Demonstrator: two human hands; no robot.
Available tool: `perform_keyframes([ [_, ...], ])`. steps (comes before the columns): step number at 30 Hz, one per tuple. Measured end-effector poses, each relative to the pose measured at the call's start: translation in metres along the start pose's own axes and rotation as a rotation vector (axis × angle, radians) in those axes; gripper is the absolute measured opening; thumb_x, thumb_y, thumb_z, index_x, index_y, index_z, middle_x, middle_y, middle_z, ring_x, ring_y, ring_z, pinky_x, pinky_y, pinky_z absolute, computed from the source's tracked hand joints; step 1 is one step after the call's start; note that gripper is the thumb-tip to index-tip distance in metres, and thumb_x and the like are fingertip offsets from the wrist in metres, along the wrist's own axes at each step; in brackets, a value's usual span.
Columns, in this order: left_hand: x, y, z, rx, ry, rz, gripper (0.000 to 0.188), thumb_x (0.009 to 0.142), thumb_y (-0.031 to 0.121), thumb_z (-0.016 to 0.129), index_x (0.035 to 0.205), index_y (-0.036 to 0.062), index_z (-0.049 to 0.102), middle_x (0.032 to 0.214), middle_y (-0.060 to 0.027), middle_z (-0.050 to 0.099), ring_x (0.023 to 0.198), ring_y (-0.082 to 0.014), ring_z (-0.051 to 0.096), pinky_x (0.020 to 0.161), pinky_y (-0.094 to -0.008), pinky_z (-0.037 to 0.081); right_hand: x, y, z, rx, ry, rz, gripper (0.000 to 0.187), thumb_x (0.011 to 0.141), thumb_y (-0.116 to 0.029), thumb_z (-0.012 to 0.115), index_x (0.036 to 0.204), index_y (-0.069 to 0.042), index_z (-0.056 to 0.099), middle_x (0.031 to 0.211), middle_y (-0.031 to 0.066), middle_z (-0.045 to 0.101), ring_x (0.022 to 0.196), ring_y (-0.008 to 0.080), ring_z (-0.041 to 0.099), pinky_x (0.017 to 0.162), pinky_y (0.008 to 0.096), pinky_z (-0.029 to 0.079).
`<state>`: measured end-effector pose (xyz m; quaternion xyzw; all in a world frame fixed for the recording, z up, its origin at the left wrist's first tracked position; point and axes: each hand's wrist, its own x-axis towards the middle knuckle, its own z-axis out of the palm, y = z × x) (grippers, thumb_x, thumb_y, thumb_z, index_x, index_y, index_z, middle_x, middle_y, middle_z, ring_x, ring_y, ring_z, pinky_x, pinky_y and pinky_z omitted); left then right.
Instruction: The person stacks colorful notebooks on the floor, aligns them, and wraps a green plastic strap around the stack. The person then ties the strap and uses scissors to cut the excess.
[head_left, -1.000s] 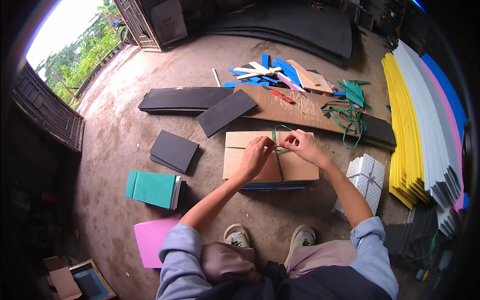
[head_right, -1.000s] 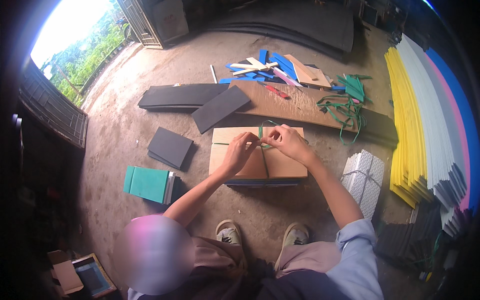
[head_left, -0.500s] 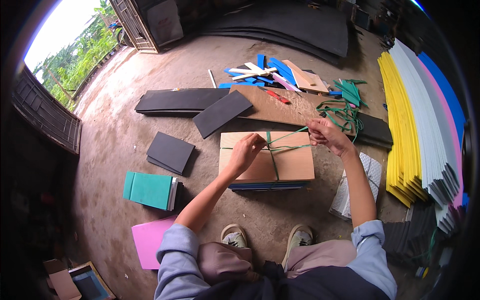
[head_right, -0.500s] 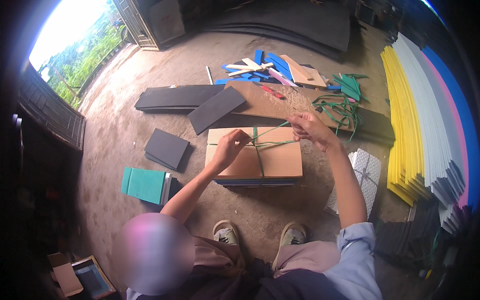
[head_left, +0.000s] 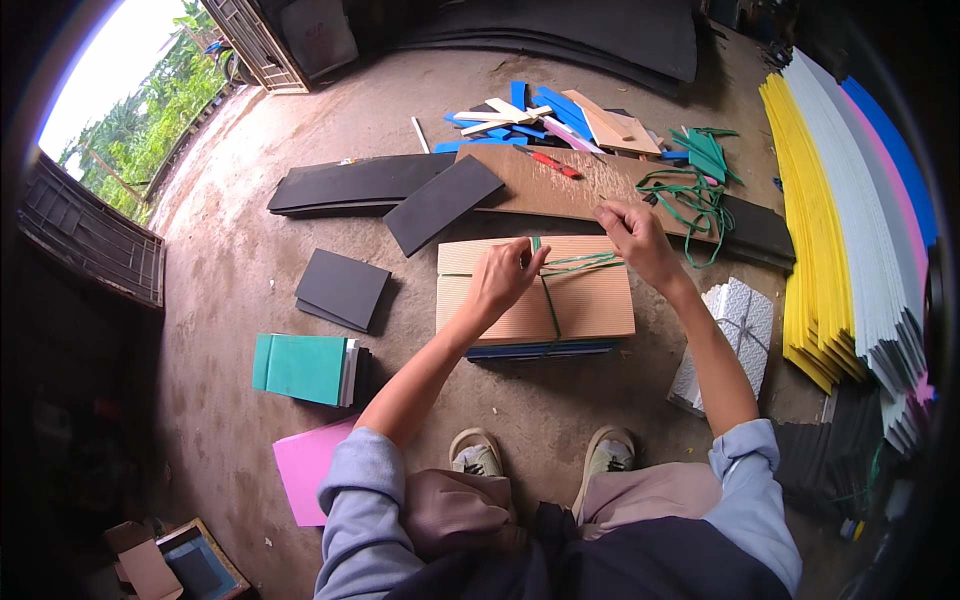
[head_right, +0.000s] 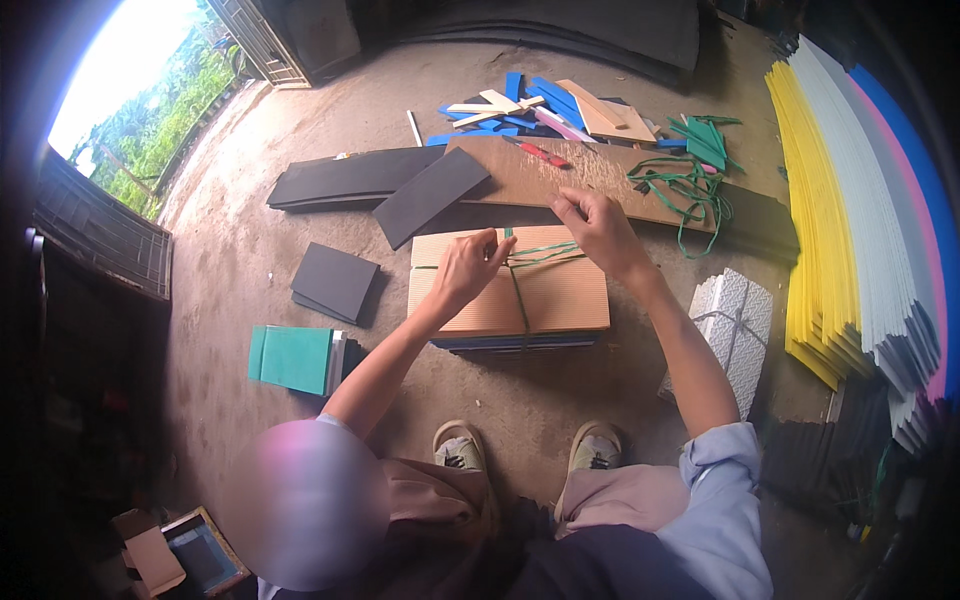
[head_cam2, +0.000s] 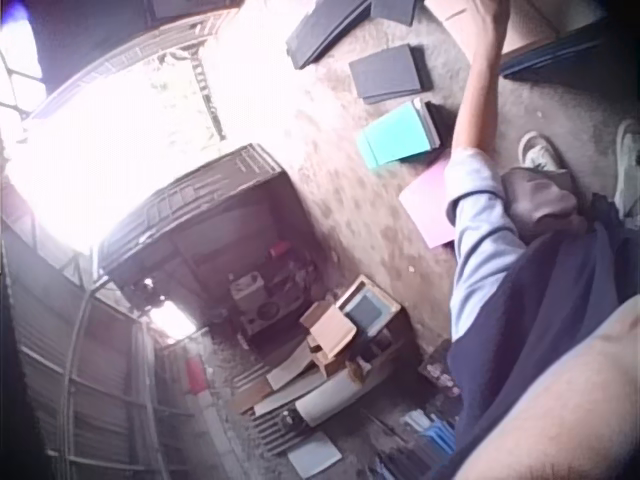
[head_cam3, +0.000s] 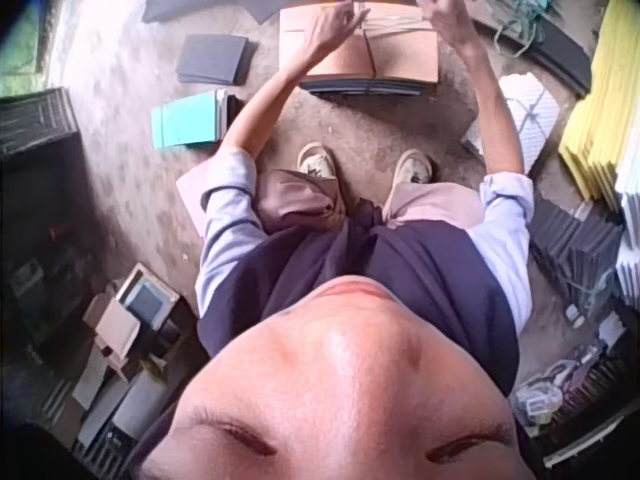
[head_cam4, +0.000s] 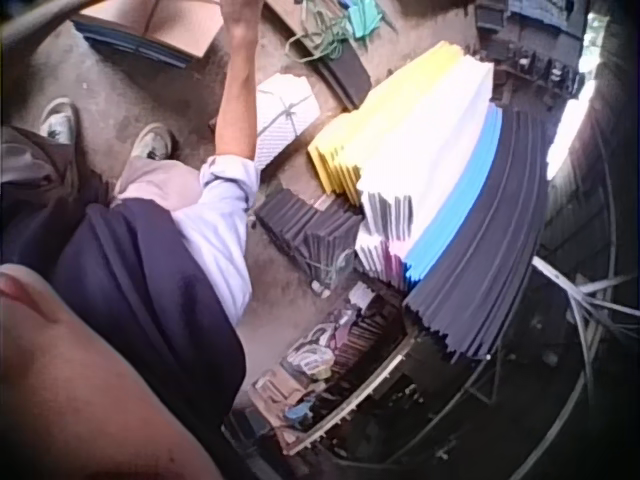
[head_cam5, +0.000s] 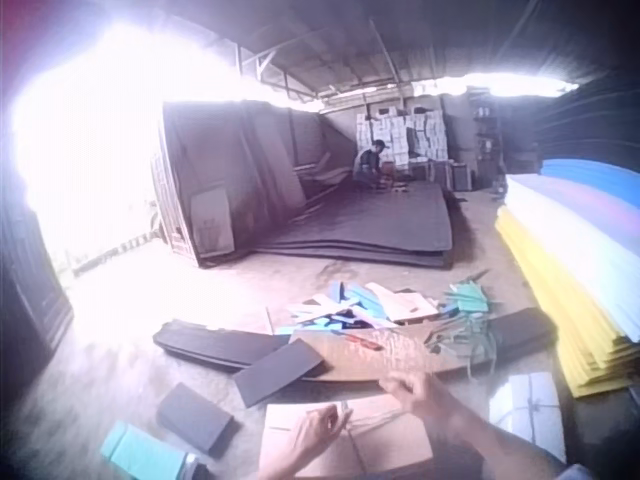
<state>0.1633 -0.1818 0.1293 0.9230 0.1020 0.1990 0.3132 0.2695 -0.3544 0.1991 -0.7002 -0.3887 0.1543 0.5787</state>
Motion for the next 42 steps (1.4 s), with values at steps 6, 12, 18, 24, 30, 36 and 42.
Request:
perform_keyframes([
  [6,0.004,-0.019,-0.002,0.004,0.086,0.221,0.022,0.076,0.014,0.058,0.061,-0.0006,0.051,0.056,-0.0122,0.052,0.045,-0.0250,0.049,0.045,-0.0339,0.038,-0.020,0.011,0.006,-0.455,-0.028,-0.165,0.024,0.088,-0.017,0.047,0.077,0.004,0.052,0.057,0.0200,0.048,0.046,0.0243,0.048,0.048,0.0338,0.037],
  [12,0.001,-0.042,-0.005,0.115,0.001,0.124,0.014,0.072,0.016,0.058,0.065,0.0038,0.057,0.064,-0.0123,0.058,0.057,-0.0279,0.057,0.051,-0.0348,0.044,-0.053,0.066,-0.006,-0.289,0.134,0.099,0.026,0.089,-0.017,0.045,0.073,0.004,0.048,0.053,0.0152,0.041,0.045,0.0163,0.043,0.045,0.0312,0.035],
  [18,0.002,-0.046,-0.008,0.145,-0.062,0.090,0.014,0.072,0.018,0.059,0.068,0.0047,0.059,0.069,-0.0127,0.060,0.060,-0.0287,0.058,0.053,-0.0356,0.045,-0.063,0.079,-0.002,0.209,0.118,0.302,0.032,0.092,-0.020,0.041,0.064,-0.005,0.041,0.046,-0.0023,0.031,0.040,0.0047,0.031,0.040,0.0232,0.029],
  [24,0.003,-0.049,-0.006,0.131,-0.051,0.135,0.013,0.073,0.015,0.058,0.069,0.0029,0.058,0.068,-0.0142,0.059,0.060,-0.0303,0.058,0.055,-0.0363,0.045,-0.071,0.083,0.002,0.317,0.126,0.329,0.032,0.093,-0.021,0.040,0.064,-0.006,0.039,0.047,-0.0041,0.029,0.039,0.0042,0.028,0.038,0.0223,0.028],
  [30,0.005,-0.052,-0.008,0.176,-0.075,0.111,0.013,0.072,0.016,0.059,0.069,0.0034,0.060,0.068,-0.0141,0.059,0.060,-0.0291,0.059,0.056,-0.0366,0.045,-0.075,0.078,0.006,0.295,0.108,0.341,0.031,0.093,-0.021,0.040,0.066,-0.005,0.040,0.048,-0.0045,0.031,0.040,0.0032,0.028,0.038,0.0217,0.029],
  [36,-0.001,-0.038,-0.007,0.130,-0.014,0.024,0.022,0.078,0.022,0.058,0.070,0.0015,0.056,0.066,-0.0141,0.059,0.058,-0.0292,0.057,0.055,-0.0371,0.044,-0.061,0.052,-0.003,-0.055,0.013,0.253,0.023,0.088,-0.017,0.050,0.071,-0.004,0.045,0.058,-0.0004,0.042,0.050,0.0056,0.042,0.045,0.0233,0.036],
  [42,-0.009,-0.038,-0.007,-0.039,-0.027,0.040,0.025,0.079,0.028,0.061,0.083,0.0057,0.050,0.070,-0.0095,0.058,0.065,-0.0265,0.057,0.062,-0.0352,0.041,-0.032,0.016,0.002,-0.360,-0.049,-0.212,0.013,0.086,-0.015,0.052,0.084,-0.004,0.056,0.092,0.0056,0.047,0.084,0.0117,0.050,0.067,0.0261,0.042],
])
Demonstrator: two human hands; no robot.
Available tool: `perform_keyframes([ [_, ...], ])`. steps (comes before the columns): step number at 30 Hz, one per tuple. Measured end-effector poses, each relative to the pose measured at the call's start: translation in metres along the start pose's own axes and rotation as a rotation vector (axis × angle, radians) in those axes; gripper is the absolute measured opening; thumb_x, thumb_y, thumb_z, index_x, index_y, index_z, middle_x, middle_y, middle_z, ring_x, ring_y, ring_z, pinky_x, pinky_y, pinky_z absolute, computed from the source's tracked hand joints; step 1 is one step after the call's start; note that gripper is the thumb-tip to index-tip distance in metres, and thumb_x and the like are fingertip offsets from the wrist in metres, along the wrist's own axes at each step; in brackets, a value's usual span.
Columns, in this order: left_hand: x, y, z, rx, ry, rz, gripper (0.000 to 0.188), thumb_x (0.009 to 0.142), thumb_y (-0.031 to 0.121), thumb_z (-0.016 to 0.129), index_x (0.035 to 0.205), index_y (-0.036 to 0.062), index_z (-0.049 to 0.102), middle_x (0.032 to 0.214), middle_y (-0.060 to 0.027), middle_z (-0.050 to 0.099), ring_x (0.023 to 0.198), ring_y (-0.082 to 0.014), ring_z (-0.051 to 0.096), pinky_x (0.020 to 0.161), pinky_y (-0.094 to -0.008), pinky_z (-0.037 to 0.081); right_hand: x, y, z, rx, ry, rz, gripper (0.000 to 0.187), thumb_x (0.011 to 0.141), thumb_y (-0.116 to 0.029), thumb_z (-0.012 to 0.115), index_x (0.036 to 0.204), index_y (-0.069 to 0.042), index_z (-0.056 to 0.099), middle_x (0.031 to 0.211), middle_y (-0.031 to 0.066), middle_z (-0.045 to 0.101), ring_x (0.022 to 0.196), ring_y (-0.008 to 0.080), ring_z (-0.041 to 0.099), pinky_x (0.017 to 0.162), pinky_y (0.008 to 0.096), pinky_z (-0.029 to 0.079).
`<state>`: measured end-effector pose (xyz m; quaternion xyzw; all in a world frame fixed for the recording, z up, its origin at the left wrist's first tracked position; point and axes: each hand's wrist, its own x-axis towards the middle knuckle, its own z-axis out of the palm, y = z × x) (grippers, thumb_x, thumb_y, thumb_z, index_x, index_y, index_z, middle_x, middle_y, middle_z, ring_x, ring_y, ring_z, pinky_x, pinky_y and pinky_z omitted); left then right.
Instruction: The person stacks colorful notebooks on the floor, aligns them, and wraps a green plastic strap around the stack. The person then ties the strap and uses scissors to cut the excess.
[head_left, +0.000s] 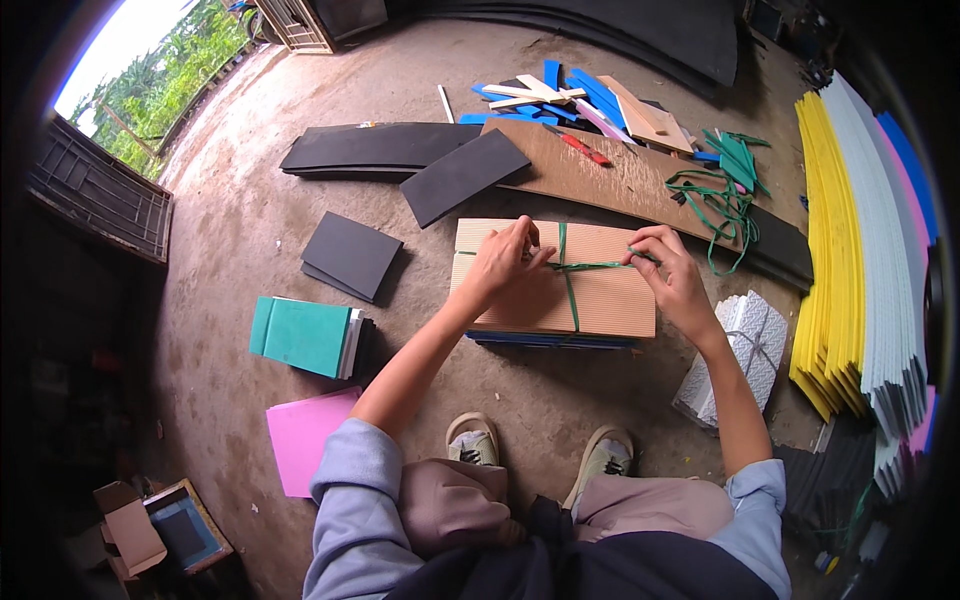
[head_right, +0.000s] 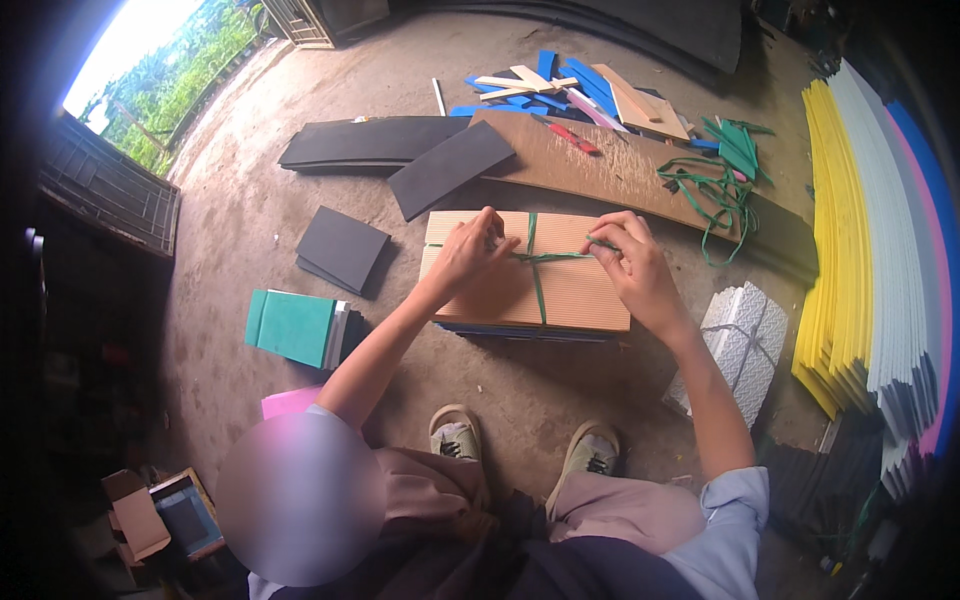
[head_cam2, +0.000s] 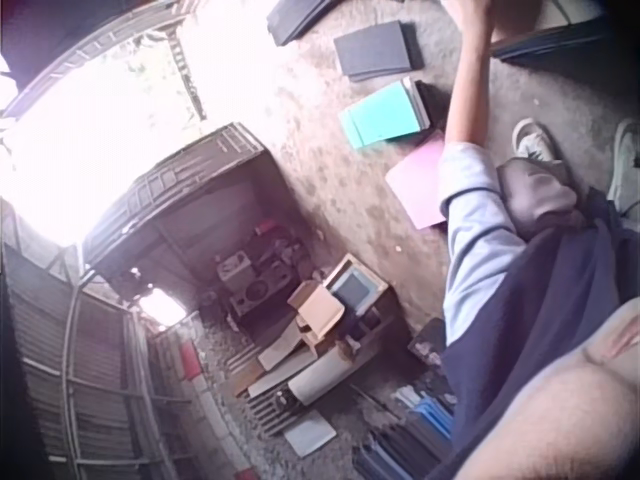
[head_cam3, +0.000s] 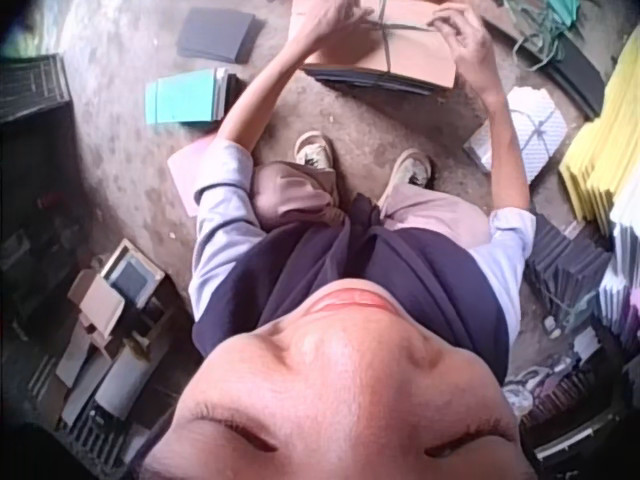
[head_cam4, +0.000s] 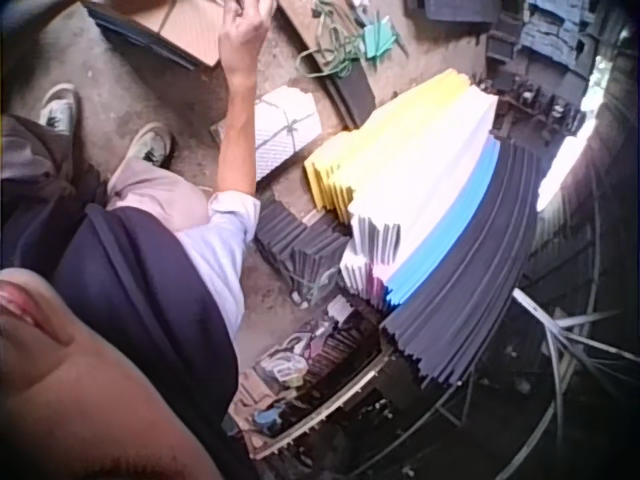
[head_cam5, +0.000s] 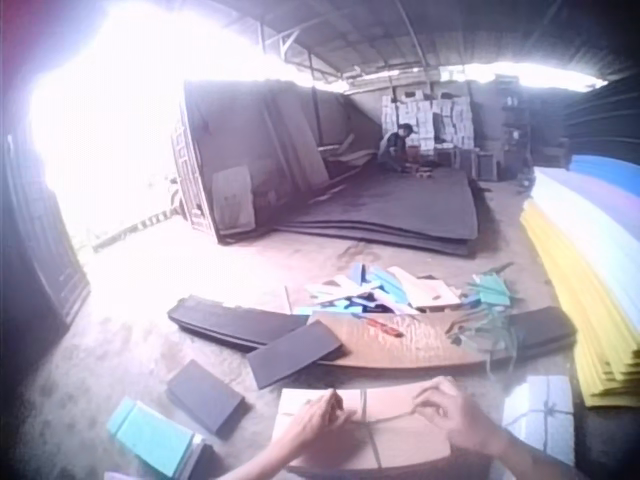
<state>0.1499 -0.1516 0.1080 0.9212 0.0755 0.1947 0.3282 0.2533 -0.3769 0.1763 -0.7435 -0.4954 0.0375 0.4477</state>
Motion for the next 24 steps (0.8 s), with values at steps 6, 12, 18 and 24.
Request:
perform_keyframes([
  [6,-0.004,0.012,0.005,0.161,0.033,0.268,0.030,0.069,0.026,0.068,0.094,0.0144,0.056,0.085,0.0015,0.054,0.086,-0.0153,0.052,0.083,-0.0331,0.029,-0.009,-0.001,-0.032,0.780,0.122,0.284,0.019,0.091,-0.015,0.042,0.092,0.000,0.053,0.082,0.0028,0.051,0.092,0.0148,0.052,0.091,0.0300,0.034],
  [12,0.000,0.009,0.018,0.014,-0.051,0.234,0.015,0.065,0.022,0.069,0.076,0.0121,0.064,0.076,-0.0003,0.057,0.075,-0.0163,0.055,0.075,-0.0308,0.035,-0.024,-0.011,-0.021,1.016,0.015,0.318,0.026,0.094,-0.024,0.038,0.075,-0.007,0.042,0.066,0.0011,0.042,0.066,0.0124,0.047,0.072,0.0290,0.041],
  [18,0.002,0.001,0.016,-0.029,-0.071,0.222,0.014,0.067,0.020,0.068,0.073,0.0086,0.063,0.069,-0.0028,0.057,0.069,-0.0193,0.057,0.065,-0.0329,0.042,-0.030,-0.018,-0.052,0.627,-0.020,0.540,0.027,0.093,-0.028,0.041,0.075,-0.008,0.042,0.062,-0.0049,0.034,0.050,0.0004,0.027,0.042,0.0171,0.021],
  [24,0.002,0.014,0.005,0.211,0.057,0.279,0.025,0.076,0.024,0.062,0.063,0.0038,0.054,0.062,-0.0059,0.053,0.060,-0.0237,0.057,0.054,-0.0358,0.045,-0.013,-0.005,-0.028,0.947,0.258,0.249,0.031,0.093,-0.030,0.037,0.072,-0.008,0.040,0.064,0.0005,0.045,0.060,0.0145,0.046,0.080,0.0369,0.040],
])
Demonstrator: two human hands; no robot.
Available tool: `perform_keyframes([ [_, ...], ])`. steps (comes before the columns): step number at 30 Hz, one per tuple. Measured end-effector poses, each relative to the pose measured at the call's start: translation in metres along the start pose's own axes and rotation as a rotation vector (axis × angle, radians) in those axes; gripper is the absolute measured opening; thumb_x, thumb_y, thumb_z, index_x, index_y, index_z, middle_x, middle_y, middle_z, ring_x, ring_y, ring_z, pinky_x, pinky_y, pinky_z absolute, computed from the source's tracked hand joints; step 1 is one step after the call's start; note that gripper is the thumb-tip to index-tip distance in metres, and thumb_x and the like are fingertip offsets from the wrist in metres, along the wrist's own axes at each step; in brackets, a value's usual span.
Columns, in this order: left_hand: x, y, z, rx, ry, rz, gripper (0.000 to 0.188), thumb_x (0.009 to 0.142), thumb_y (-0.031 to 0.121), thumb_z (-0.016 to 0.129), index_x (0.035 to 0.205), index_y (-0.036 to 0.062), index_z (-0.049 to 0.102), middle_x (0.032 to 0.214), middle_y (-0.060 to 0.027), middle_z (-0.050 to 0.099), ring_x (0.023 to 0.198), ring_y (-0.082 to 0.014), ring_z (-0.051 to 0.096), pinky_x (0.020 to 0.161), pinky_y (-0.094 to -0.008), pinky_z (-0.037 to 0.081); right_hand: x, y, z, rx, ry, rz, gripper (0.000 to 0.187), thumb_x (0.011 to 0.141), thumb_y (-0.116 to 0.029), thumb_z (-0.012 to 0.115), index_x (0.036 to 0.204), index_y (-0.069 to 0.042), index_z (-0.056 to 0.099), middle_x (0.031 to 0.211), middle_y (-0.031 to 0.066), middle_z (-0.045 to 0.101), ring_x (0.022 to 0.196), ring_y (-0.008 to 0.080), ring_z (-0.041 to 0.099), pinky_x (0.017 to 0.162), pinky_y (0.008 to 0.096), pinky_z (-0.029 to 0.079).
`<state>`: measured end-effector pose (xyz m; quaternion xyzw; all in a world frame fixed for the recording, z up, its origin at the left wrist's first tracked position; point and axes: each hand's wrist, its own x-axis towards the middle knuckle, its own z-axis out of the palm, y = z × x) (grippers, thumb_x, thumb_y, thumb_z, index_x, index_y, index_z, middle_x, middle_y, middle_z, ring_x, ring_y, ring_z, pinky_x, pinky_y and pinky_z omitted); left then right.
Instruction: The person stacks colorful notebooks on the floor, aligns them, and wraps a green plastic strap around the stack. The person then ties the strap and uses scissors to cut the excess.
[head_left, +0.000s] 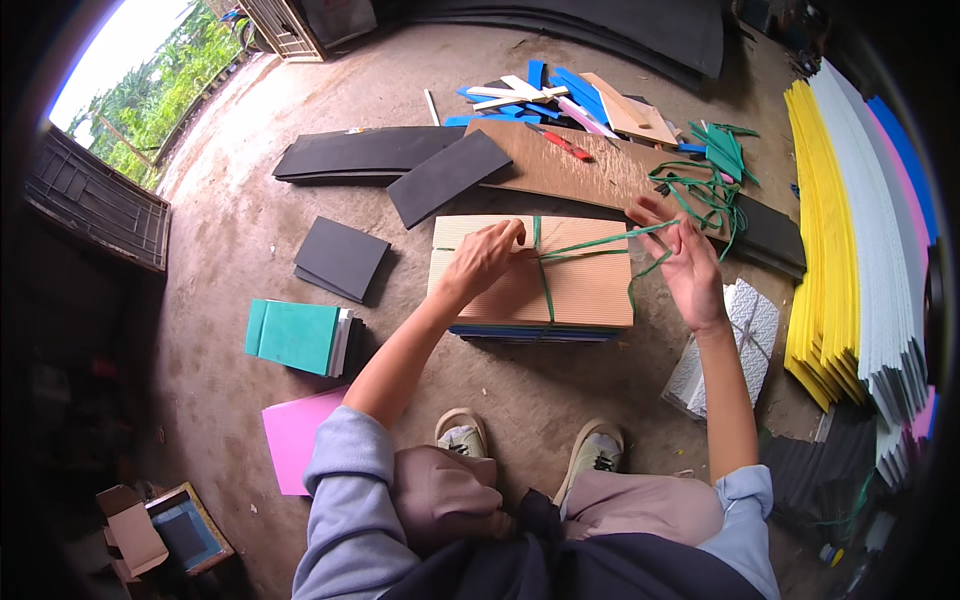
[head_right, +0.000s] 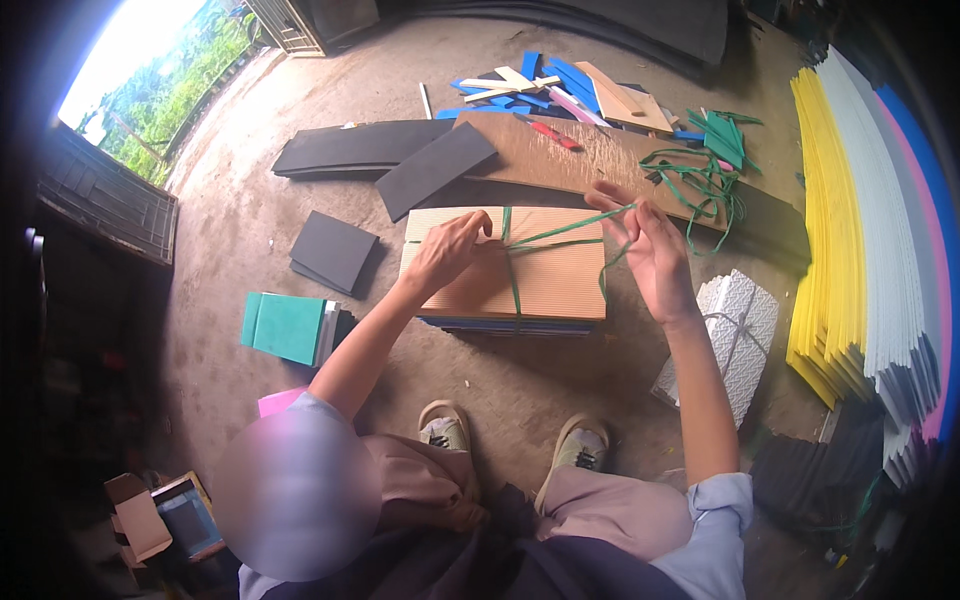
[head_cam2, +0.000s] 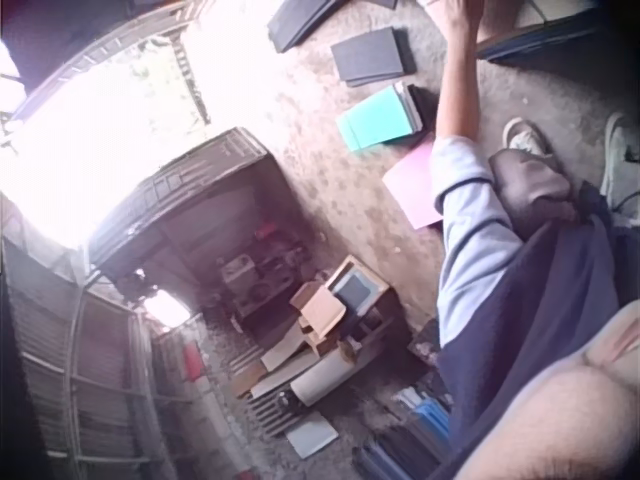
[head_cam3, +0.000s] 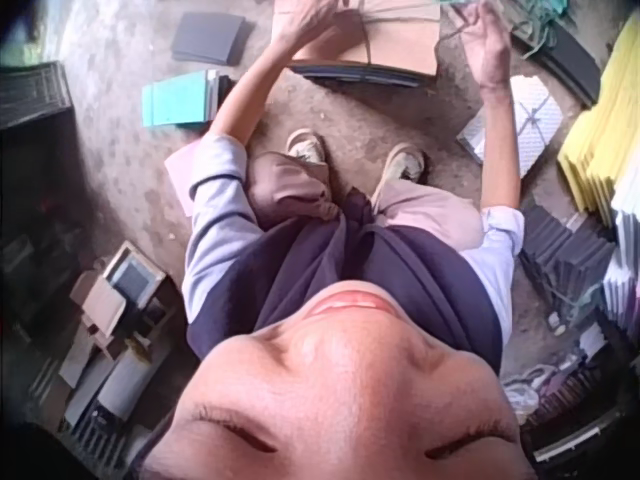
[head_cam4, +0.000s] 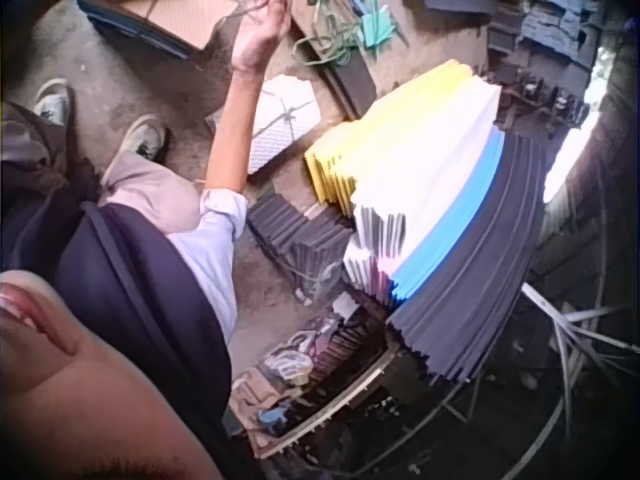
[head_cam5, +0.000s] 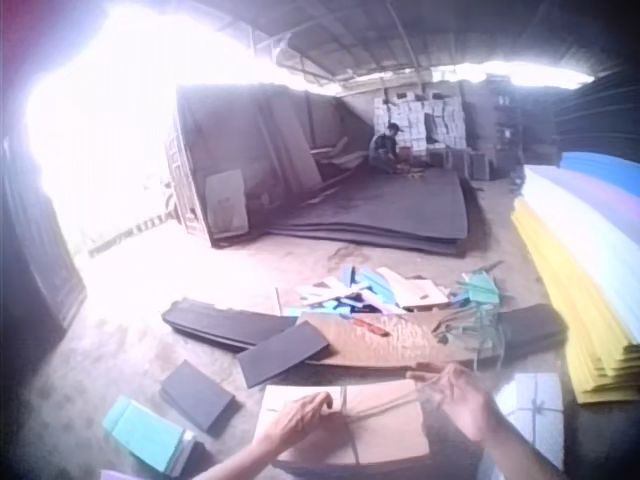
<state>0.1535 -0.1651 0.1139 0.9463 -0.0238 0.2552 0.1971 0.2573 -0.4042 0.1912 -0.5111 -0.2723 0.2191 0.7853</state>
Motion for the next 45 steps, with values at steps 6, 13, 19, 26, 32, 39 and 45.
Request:
perform_keyframes([
  [6,0.000,0.008,-0.009,0.156,-0.160,0.084,0.029,0.081,0.024,0.058,0.062,0.0035,0.052,0.062,-0.0075,0.049,0.052,-0.0243,0.053,0.047,-0.0355,0.044,0.022,0.022,-0.003,-0.470,-0.159,-0.017,0.024,0.091,-0.020,0.041,0.074,-0.004,0.044,0.053,0.0076,0.046,0.047,0.0148,0.045,0.051,0.0286,0.042],
  [13,0.001,-0.041,-0.013,0.038,-0.338,0.381,0.014,0.076,0.019,0.058,0.070,0.0067,0.054,0.068,-0.0057,0.052,0.060,-0.0247,0.056,0.052,-0.0351,0.046,0.008,0.080,-0.024,-1.135,-0.173,-0.340,0.015,0.087,-0.011,0.045,0.084,0.001,0.052,0.063,0.0211,0.054,0.061,0.0353,0.057,0.050,0.0423,0.042],
  [19,-0.005,-0.038,-0.012,-0.010,-0.370,0.245,0.012,0.075,0.018,0.058,0.073,0.0067,0.055,0.070,-0.0069,0.053,0.061,-0.0270,0.056,0.053,-0.0362,0.045,0.013,0.087,-0.038,-0.799,0.033,0.107,0.023,0.090,-0.018,0.043,0.079,0.000,0.050,0.055,0.0127,0.054,0.053,0.0260,0.059,0.047,0.0371,0.043],
  [26,0.011,-0.038,-0.020,-0.113,-0.295,0.028,0.024,0.083,0.021,0.056,0.070,0.0020,0.048,0.069,-0.0092,0.047,0.059,-0.0236,0.052,0.054,-0.0337,0.042,0.045,0.049,-0.128,-0.353,0.216,0.489,0.027,0.090,-0.030,0.044,0.077,-0.006,0.044,0.076,0.0070,0.054,0.071,0.0193,0.061,0.063,0.0321,0.052],
  [32,0.032,-0.027,0.016,-0.189,-0.081,-0.227,0.027,0.080,0.030,0.059,0.087,0.0051,0.049,0.075,-0.0074,0.053,0.072,-0.0215,0.051,0.070,-0.0325,0.034,0.156,0.081,-0.118,-0.943,0.106,0.103,0.024,0.088,-0.028,0.049,0.090,-0.004,0.050,0.085,0.0047,0.054,0.078,0.0137,0.057,0.069,0.0278,0.047],
  [39,0.039,-0.022,0.023,-0.041,-0.131,-0.319,0.023,0.077,0.024,0.062,0.087,0.0076,0.050,0.077,-0.0056,0.049,0.076,-0.0207,0.049,0.067,-0.0330,0.031,0.262,0.215,-0.064,-1.362,-0.291,-0.004,0.023,0.077,-0.014,0.055,0.093,0.002,0.051,0.100,0.0207,0.050,0.095,0.0333,0.052,0.080,0.0421,0.044],
  [45,0.047,-0.028,0.017,-0.077,-0.216,-0.356,0.026,0.077,0.026,0.062,0.091,0.0071,0.050,0.080,-0.0048,0.050,0.076,-0.0191,0.050,0.068,-0.0315,0.033,0.308,0.310,-0.074,-1.724,-0.032,-0.304,0.022,0.080,-0.005,0.048,0.100,0.002,0.045,0.110,0.0230,0.043,0.102,0.0370,0.046,0.087,0.0438,0.040],
])
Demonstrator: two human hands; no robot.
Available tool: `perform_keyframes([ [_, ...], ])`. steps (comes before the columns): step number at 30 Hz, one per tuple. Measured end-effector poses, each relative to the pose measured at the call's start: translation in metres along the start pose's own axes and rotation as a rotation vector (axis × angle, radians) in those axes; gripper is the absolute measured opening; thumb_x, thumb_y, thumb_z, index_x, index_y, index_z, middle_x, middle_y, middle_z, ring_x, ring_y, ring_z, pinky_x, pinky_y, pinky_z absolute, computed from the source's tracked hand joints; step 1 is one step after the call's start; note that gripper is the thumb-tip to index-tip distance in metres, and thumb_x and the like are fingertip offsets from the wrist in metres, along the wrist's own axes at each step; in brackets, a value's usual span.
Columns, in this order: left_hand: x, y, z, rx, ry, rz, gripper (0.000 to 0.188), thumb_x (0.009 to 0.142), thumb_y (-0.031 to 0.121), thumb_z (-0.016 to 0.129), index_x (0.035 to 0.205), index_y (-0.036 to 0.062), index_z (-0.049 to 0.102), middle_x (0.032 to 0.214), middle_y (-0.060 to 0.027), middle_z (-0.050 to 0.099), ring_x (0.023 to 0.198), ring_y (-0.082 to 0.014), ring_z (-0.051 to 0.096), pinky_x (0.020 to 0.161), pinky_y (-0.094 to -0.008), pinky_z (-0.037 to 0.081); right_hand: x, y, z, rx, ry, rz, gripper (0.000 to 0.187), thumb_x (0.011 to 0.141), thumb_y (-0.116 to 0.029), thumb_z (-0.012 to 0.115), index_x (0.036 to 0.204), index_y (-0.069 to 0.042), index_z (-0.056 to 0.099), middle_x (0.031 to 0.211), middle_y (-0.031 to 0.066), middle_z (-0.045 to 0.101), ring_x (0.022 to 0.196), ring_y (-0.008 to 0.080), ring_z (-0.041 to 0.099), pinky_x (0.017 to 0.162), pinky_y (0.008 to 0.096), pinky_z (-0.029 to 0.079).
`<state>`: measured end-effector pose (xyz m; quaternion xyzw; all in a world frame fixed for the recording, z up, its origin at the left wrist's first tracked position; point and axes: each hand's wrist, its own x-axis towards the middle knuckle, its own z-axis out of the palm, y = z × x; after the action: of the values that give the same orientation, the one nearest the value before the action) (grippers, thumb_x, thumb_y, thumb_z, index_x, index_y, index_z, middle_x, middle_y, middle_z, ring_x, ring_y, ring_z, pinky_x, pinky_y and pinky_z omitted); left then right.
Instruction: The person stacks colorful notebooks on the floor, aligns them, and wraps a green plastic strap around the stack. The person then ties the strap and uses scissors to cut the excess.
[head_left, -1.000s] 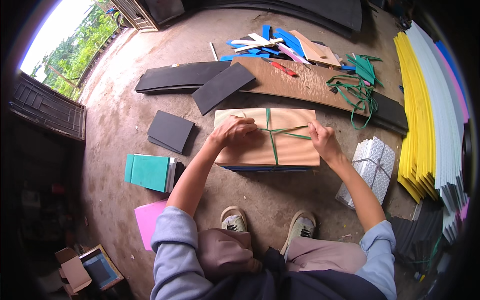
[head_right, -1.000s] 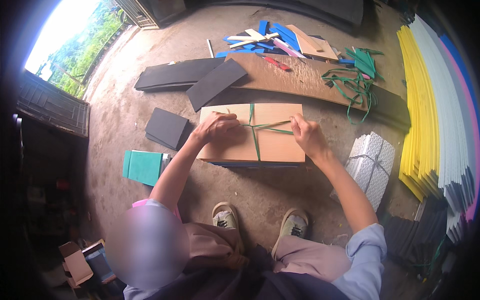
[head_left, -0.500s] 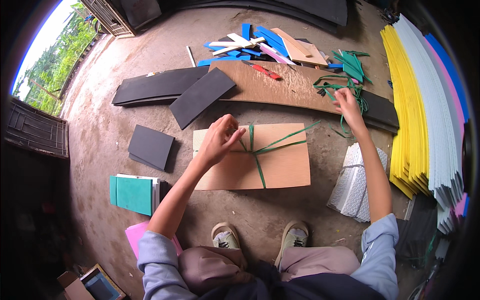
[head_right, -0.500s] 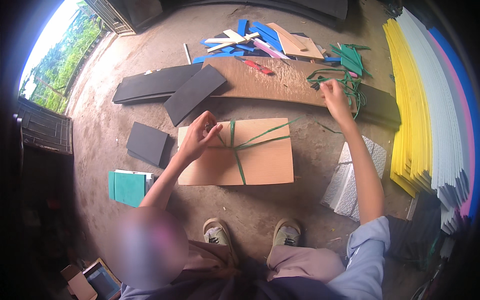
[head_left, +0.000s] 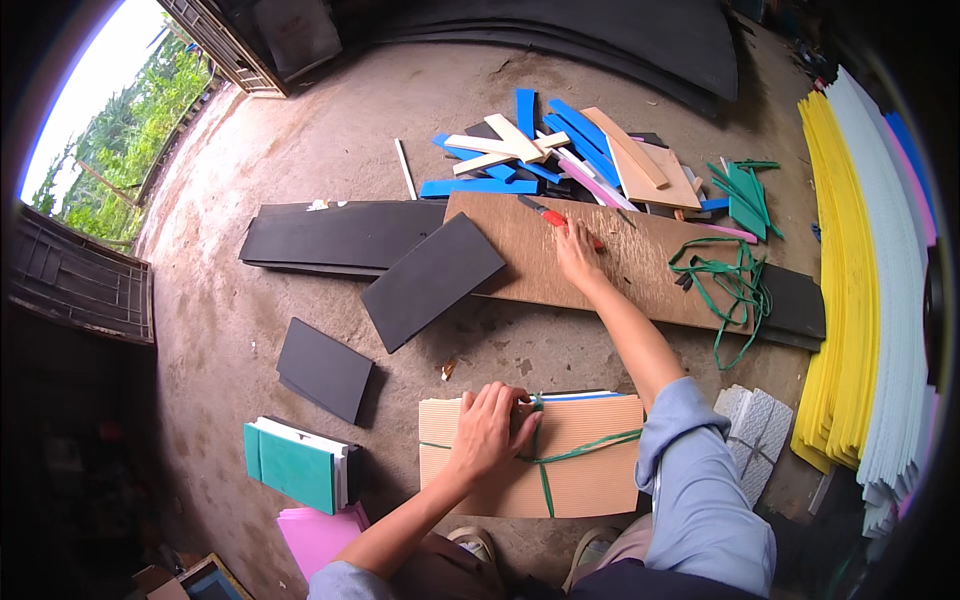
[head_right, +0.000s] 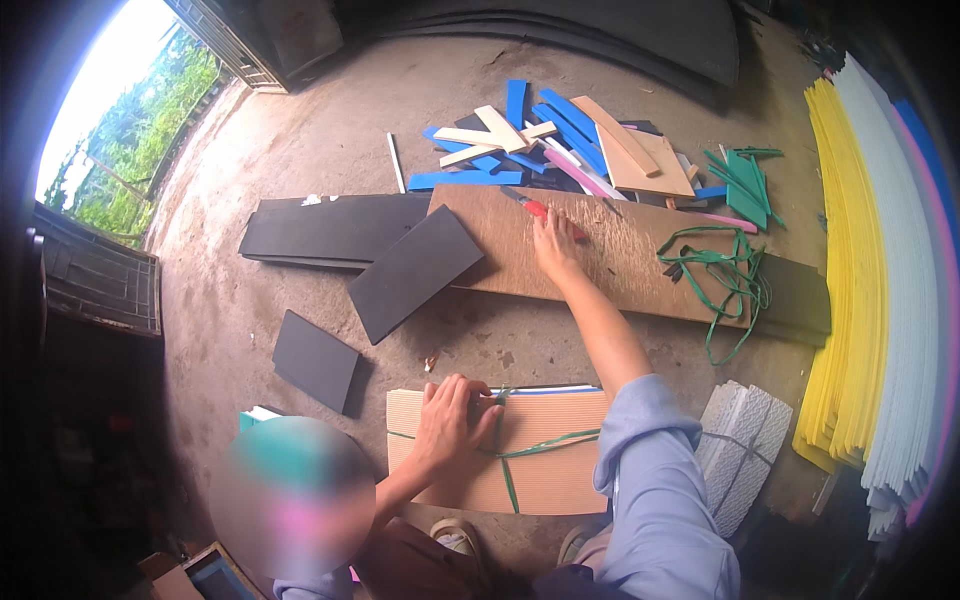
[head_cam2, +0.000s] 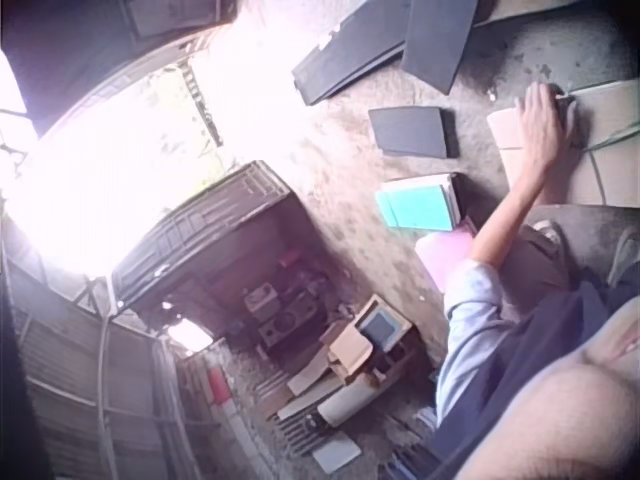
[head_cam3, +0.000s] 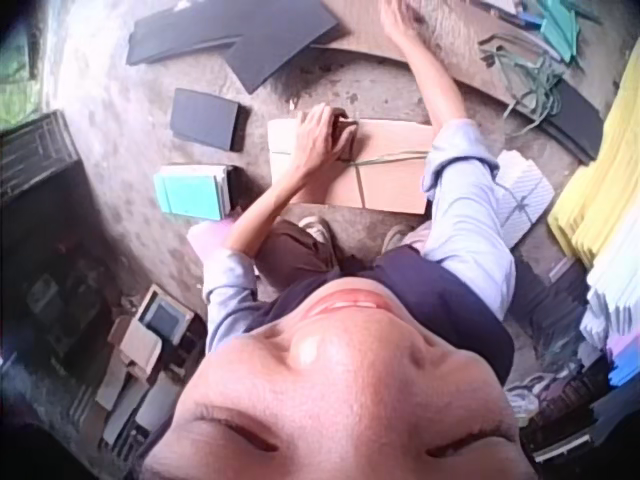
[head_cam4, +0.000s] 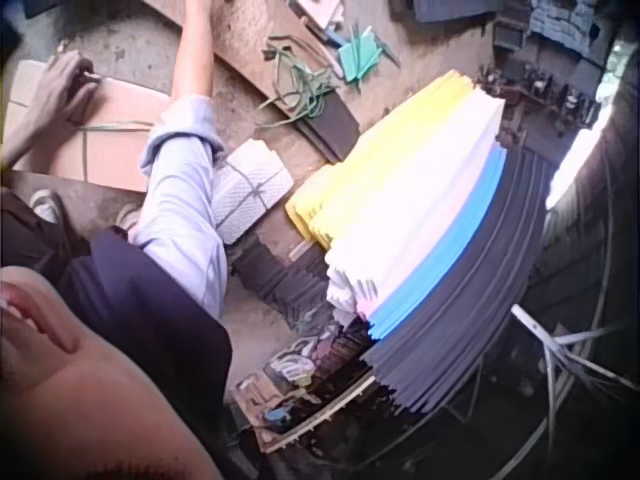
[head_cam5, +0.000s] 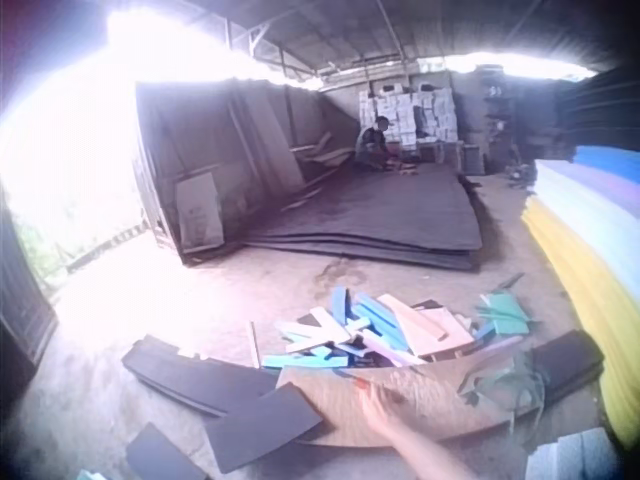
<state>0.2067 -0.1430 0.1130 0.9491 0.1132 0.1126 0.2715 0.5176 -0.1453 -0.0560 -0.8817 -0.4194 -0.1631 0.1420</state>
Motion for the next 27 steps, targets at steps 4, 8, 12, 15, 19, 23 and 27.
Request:
perform_keyframes([
  [4,0.001,-0.002,-0.004,0.038,-0.037,-0.013,0.029,0.076,0.029,0.062,0.091,0.0071,0.050,0.080,-0.0047,0.049,0.077,-0.0186,0.049,0.067,-0.0315,0.033,0.011,-0.012,0.009,-0.096,-0.187,0.097,0.022,0.083,-0.006,0.045,0.103,0.001,0.043,0.112,0.0218,0.042,0.106,0.0371,0.042,0.088,0.0465,0.039],
  [8,0.001,-0.003,-0.005,0.015,-0.053,-0.012,0.030,0.076,0.031,0.062,0.091,0.0073,0.050,0.079,-0.0049,0.048,0.077,-0.0187,0.049,0.067,-0.0320,0.033,0.016,-0.013,-0.001,0.071,-0.225,0.165,0.023,0.083,-0.005,0.047,0.105,-0.001,0.043,0.107,0.0205,0.044,0.102,0.0337,0.044,0.085,0.0383,0.042],
  [12,0.001,-0.001,-0.004,0.024,-0.043,0.000,0.031,0.076,0.032,0.062,0.091,0.0074,0.050,0.080,-0.0047,0.048,0.076,-0.0191,0.049,0.067,-0.0324,0.033,0.010,-0.013,-0.009,0.047,-0.175,0.157,0.032,0.081,-0.001,0.049,0.111,0.000,0.040,0.103,0.0201,0.045,0.098,0.0347,0.047,0.079,0.0397,0.046],
  [15,-0.001,-0.001,-0.001,0.045,-0.011,0.023,0.031,0.076,0.032,0.062,0.090,0.0073,0.050,0.080,-0.0046,0.048,0.077,-0.0194,0.049,0.068,-0.0324,0.033,0.009,-0.013,-0.028,-0.063,-0.141,0.062,0.029,0.078,-0.001,0.051,0.106,0.001,0.043,0.102,0.0202,0.048,0.096,0.0327,0.049,0.074,0.0367,0.050],
  [19,-0.005,0.002,0.002,0.039,0.044,0.037,0.026,0.075,0.026,0.063,0.086,0.0071,0.050,0.082,-0.0062,0.050,0.078,-0.0215,0.049,0.070,-0.0330,0.033,0.002,-0.023,-0.072,0.097,-0.123,0.060,0.041,0.074,-0.005,0.059,0.110,0.000,0.040,0.102,0.0207,0.048,0.098,0.0352,0.048,0.076,0.0410,0.046],
  [23,-0.007,0.001,0.006,0.021,0.113,0.096,0.021,0.077,0.025,0.061,0.085,0.0078,0.051,0.081,-0.0042,0.050,0.080,-0.0202,0.050,0.070,-0.0329,0.032,-0.014,-0.035,-0.135,0.458,-0.027,0.091,0.043,0.070,-0.014,0.063,0.106,-0.001,0.043,0.096,0.0194,0.053,0.093,0.0315,0.051,0.072,0.0412,0.045],
  [27,-0.019,-0.011,0.007,0.022,0.180,0.172,0.015,0.078,0.022,0.060,0.083,0.0090,0.053,0.085,-0.0051,0.050,0.082,-0.0205,0.050,0.071,-0.0323,0.033,-0.058,-0.062,-0.214,1.133,-0.236,0.541,0.037,0.074,-0.026,0.061,0.099,-0.001,0.047,0.079,0.0077,0.054,0.068,0.0182,0.052,0.062,0.0310,0.043],
])
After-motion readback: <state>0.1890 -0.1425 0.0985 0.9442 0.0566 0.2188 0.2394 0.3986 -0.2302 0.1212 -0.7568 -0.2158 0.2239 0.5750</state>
